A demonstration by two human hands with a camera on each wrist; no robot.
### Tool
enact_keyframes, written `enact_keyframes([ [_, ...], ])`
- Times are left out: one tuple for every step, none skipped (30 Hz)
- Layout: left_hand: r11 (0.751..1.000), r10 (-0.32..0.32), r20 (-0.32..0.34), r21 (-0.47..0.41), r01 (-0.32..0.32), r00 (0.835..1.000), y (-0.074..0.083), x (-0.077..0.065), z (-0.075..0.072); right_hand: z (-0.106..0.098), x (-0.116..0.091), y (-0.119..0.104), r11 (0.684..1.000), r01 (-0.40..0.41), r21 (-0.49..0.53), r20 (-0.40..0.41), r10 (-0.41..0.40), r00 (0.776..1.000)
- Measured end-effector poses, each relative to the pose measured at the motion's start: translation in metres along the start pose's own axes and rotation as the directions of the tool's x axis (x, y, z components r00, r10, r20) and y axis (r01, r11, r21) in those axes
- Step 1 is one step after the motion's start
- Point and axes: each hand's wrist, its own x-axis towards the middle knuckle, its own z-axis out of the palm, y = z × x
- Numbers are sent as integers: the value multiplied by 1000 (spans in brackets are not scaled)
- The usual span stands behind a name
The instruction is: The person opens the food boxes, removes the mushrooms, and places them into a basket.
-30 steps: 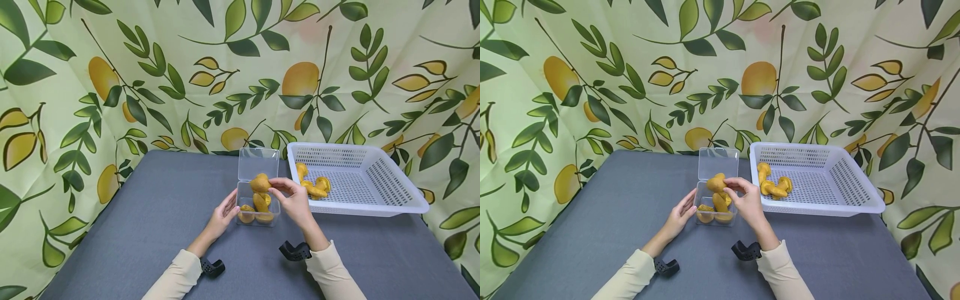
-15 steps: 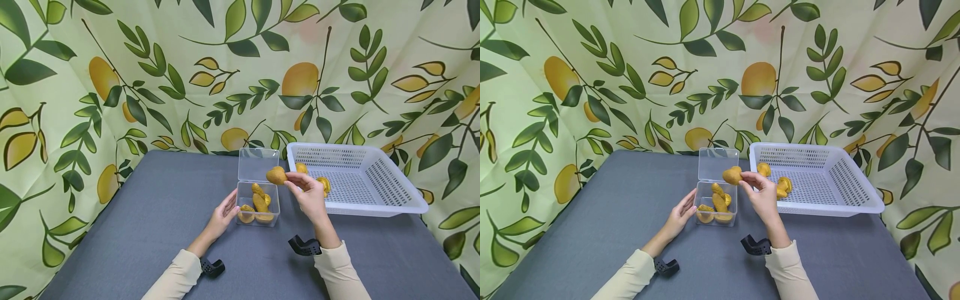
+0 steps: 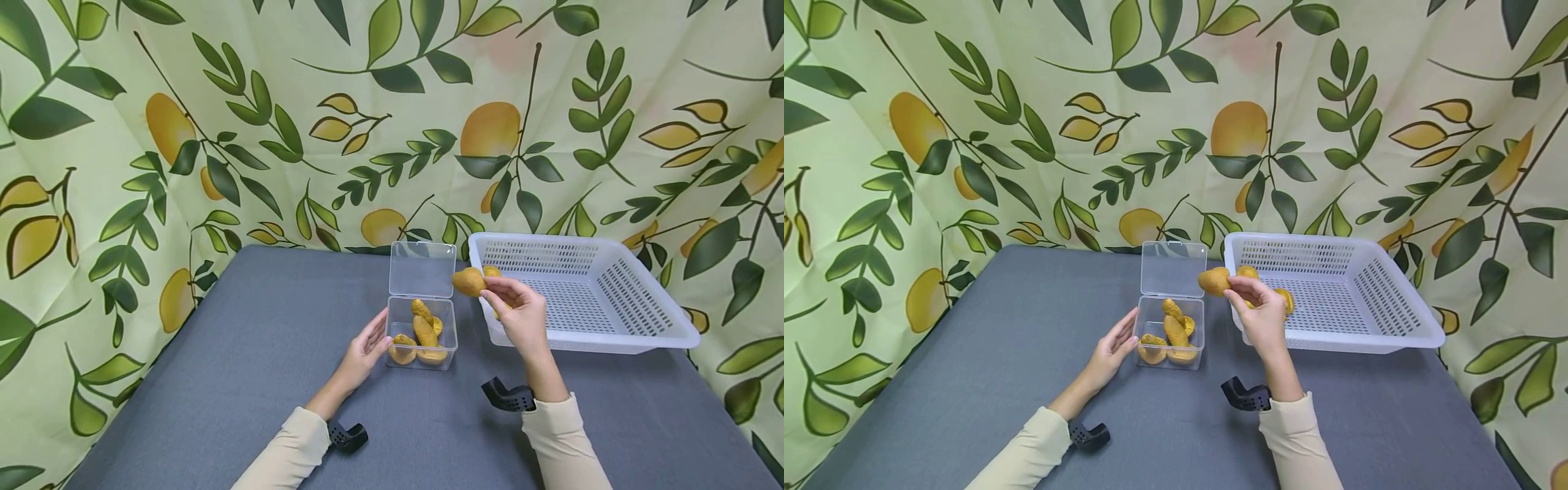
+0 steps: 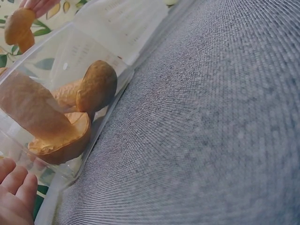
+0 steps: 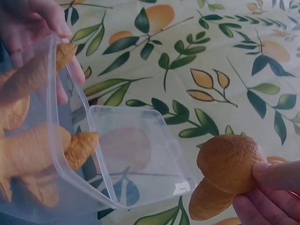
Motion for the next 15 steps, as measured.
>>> enact_keyframes([
  [1000,-3,0,-1,3,1000,0,0,0,-1,1,1,1000,1,6,-5,0,1000],
  [1000,-7,-1,-3,7,1000,0,0,0,-2,1,2,1000,2,8,-8,-2,1000],
  [1000,-13,-1,-4,13,1000,0,0,0,-4,1,3,1000,4,14,-13,-4,1000],
  [1000,-16,0,-8,16,1000,1,0,0,-5,2,4,1000,6,22,-18,-5,1000],
  [1000,-18,0,-10,18,1000,1,0,0,-6,2,4,1000,7,28,-23,-6,1000],
  [1000,-18,0,-11,18,1000,1,0,0,-7,3,5,1000,10,23,-28,-9,1000],
  [1000,-18,0,-12,18,1000,1,0,0,-8,3,6,1000,9,21,-33,-8,999],
  [1000,-19,0,-14,19,1000,2,0,0,-10,4,7,1000,7,16,-38,-7,999],
  [1000,-20,0,-16,20,1000,2,0,0,-11,4,8,1000,4,13,-45,-4,999],
  [1000,-14,1,-16,14,1000,2,0,0,-12,5,8,1000,0,12,-50,1,999],
  [1000,-15,3,-20,16,1000,2,0,0,-13,5,9,1000,-3,3,-54,3,999],
  [1000,-16,4,-24,16,1000,2,0,0,-14,6,10,1000,-6,-5,-58,6,998],
  [999,-17,5,-29,17,1000,2,0,0,-15,6,11,1000,-12,-8,-61,12,998],
  [999,-17,6,-33,17,1000,2,0,0,-17,7,12,1000,-18,-9,-65,18,998],
  [999,-15,8,-36,15,1000,1,0,0,-18,7,13,1000,-25,-11,-70,25,997],
])
